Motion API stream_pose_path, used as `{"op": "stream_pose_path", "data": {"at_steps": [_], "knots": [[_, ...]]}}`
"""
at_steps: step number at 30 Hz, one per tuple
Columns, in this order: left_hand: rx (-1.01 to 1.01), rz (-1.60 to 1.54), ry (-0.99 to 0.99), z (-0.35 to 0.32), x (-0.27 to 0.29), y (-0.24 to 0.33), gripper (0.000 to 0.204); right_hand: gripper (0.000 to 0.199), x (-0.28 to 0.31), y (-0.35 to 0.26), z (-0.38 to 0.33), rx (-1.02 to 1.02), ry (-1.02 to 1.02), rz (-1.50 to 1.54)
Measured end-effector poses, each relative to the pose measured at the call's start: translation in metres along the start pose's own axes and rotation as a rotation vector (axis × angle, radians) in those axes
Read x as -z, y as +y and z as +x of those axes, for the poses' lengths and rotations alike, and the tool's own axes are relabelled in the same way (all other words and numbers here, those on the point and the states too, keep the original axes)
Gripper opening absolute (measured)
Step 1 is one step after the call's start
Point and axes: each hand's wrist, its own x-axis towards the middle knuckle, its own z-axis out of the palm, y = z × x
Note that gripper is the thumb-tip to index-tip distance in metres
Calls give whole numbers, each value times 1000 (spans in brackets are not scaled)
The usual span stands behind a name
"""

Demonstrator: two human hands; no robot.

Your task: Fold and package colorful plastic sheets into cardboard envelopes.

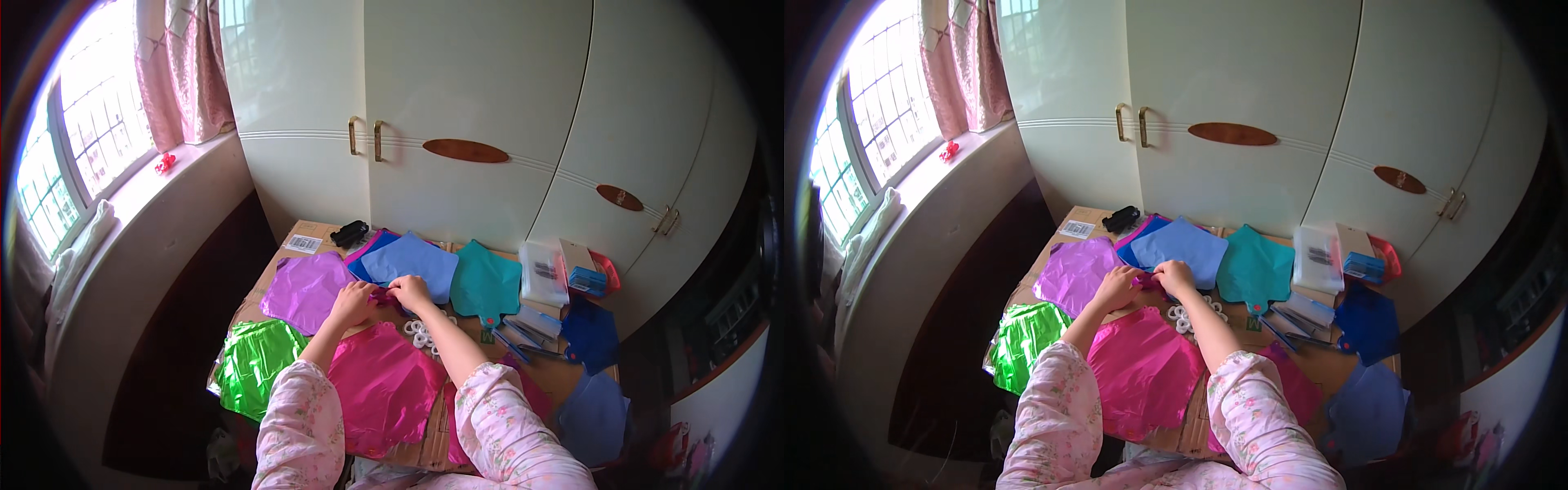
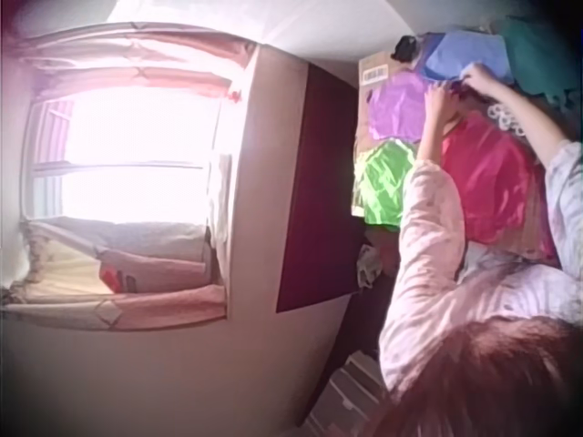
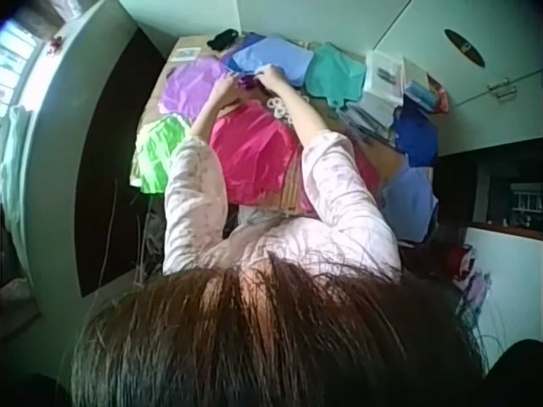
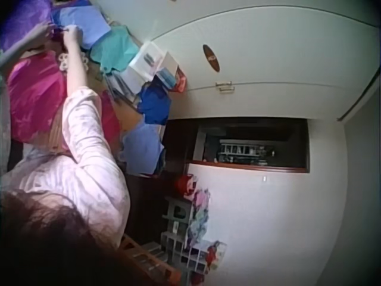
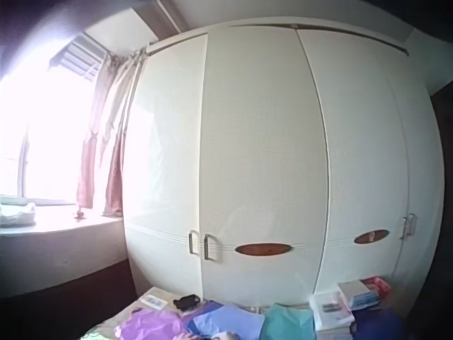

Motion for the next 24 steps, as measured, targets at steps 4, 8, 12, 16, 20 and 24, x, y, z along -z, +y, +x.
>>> {"op": "stream_pose_path", "data": {"at_steps": [4,8,12,16,20,24], "knots": [[-29,26,50,-1,-6,-4,34,21,-1,-1,1,-19,3,11],[-71,32,138,1,-3,4,29,24,-4,7,3,-19,41,29],[-98,75,123,2,0,7,22,25,-5,8,3,-27,43,34],[-7,126,19,8,4,9,22,25,-2,5,3,-17,17,69],[164,202,-72,17,1,7,30,26,-3,10,2,-14,2,143],[305,343,-116,29,-7,-6,41,25,0,5,4,-59,-33,164]]}}
